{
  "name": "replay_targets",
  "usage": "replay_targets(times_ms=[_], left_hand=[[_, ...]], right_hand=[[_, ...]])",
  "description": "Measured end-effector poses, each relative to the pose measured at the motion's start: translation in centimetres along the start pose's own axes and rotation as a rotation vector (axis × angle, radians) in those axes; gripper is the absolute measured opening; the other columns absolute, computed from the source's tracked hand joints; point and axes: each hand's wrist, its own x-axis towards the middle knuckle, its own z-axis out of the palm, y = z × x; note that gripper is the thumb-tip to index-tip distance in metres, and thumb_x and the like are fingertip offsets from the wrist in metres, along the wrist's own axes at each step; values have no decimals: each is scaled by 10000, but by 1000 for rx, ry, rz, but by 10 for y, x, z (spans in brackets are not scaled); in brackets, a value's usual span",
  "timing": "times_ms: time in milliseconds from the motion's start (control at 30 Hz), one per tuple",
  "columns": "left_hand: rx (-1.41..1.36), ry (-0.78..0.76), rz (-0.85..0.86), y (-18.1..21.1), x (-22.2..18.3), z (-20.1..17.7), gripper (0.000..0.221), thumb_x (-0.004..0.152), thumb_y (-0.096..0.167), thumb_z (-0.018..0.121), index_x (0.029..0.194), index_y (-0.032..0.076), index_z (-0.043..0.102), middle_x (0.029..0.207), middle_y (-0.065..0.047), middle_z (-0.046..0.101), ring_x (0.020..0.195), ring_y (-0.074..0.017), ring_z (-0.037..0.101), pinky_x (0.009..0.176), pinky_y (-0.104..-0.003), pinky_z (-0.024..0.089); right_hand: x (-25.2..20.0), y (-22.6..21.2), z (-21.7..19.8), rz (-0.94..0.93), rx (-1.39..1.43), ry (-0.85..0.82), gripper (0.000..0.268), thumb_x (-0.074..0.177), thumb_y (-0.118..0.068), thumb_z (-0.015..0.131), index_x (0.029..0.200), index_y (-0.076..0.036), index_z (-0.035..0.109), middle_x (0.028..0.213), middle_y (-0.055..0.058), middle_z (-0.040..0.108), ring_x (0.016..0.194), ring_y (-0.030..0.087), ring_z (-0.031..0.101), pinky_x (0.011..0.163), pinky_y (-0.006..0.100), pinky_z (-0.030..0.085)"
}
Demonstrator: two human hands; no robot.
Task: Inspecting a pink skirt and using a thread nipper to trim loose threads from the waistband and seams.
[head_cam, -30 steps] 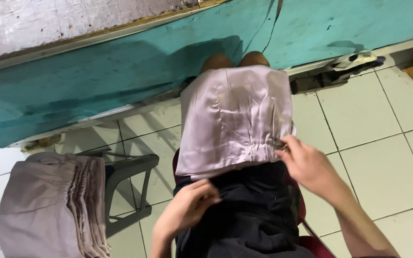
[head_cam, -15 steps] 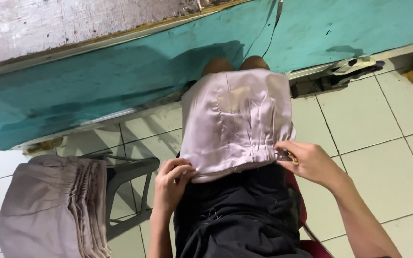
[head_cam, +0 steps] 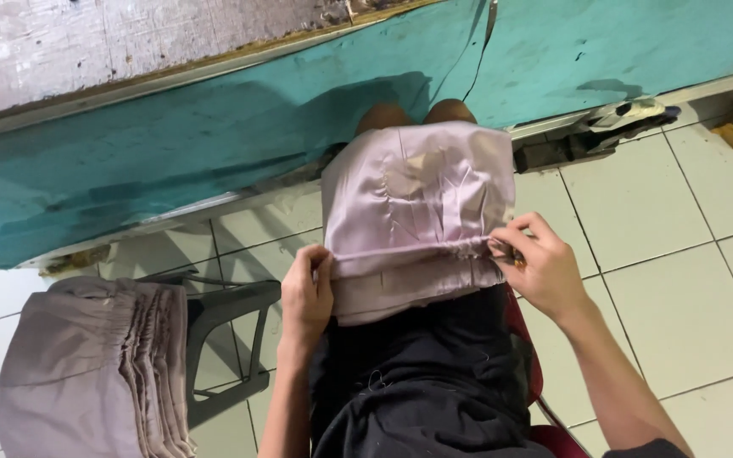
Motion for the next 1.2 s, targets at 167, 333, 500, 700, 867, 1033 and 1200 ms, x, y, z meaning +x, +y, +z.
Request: replay_targets(times_ms=[167, 333, 500, 700, 867, 1033, 1200], left_hand=[[110, -3, 18, -5, 22, 12, 160, 1015, 48, 604, 1167, 96, 586, 870, -134, 700, 835, -343, 737, 747, -435, 592], [228, 8, 85, -7, 24, 21, 170, 1004, 65, 634, 1164, 105, 593, 907, -84, 665, 845, -295, 715, 765, -394, 583], [523, 37, 254, 8, 27, 25, 312, 891, 69, 704, 1189, 152, 662, 1046, -38, 604, 938, -236, 636, 767, -357, 528], [256, -61, 330, 41, 35, 49, 483, 840, 123, 738, 1314, 142, 648, 1146, -96, 617, 968, -290, 653, 821, -387, 555], [234, -171, 436, 39, 10, 57, 376, 823, 154, 746, 1190, 205, 685, 1057, -13, 639, 878, -224, 679, 720, -328, 574], [305, -211, 532, 46, -18, 48, 150, 932, 197, 667, 1068, 254, 690, 1004, 38, 635, 768, -162, 664, 641, -255, 556], [349, -192, 529, 53, -35, 43, 114, 991, 223, 636, 1097, 247, 673, 1034, 47, 632, 703, -124, 676, 607, -231, 568]], right_hand=[[11, -9, 10, 60, 22, 113, 83, 941, -275, 794, 979, -238, 731, 923, -93, 573, 760, 145, 726, 681, 250, 591], [13, -13, 9, 148, 155, 116, 95, 929, -193, 827, 943, -139, 750, 826, -7, 610, 738, 179, 692, 669, 268, 584], [16, -7, 16, 197, 169, 106, 105, 924, -209, 841, 917, -149, 755, 800, -1, 633, 716, 178, 680, 629, 283, 559], [8, 8, 20, 123, 249, 31, 115, 865, -133, 832, 956, -125, 762, 850, 24, 654, 728, 202, 681, 630, 313, 573], [17, -19, -37, -41, 325, -205, 289, 704, 45, 769, 930, -132, 747, 927, 61, 689, 771, 275, 710, 694, 387, 611], [2, -4, -37, -114, 229, -300, 329, 732, -35, 793, 1013, -191, 723, 954, 14, 670, 747, 266, 724, 704, 368, 637], [0, 0, -37, -105, 225, -350, 326, 730, -81, 818, 1016, -180, 696, 948, 9, 666, 763, 278, 735, 697, 376, 645]])
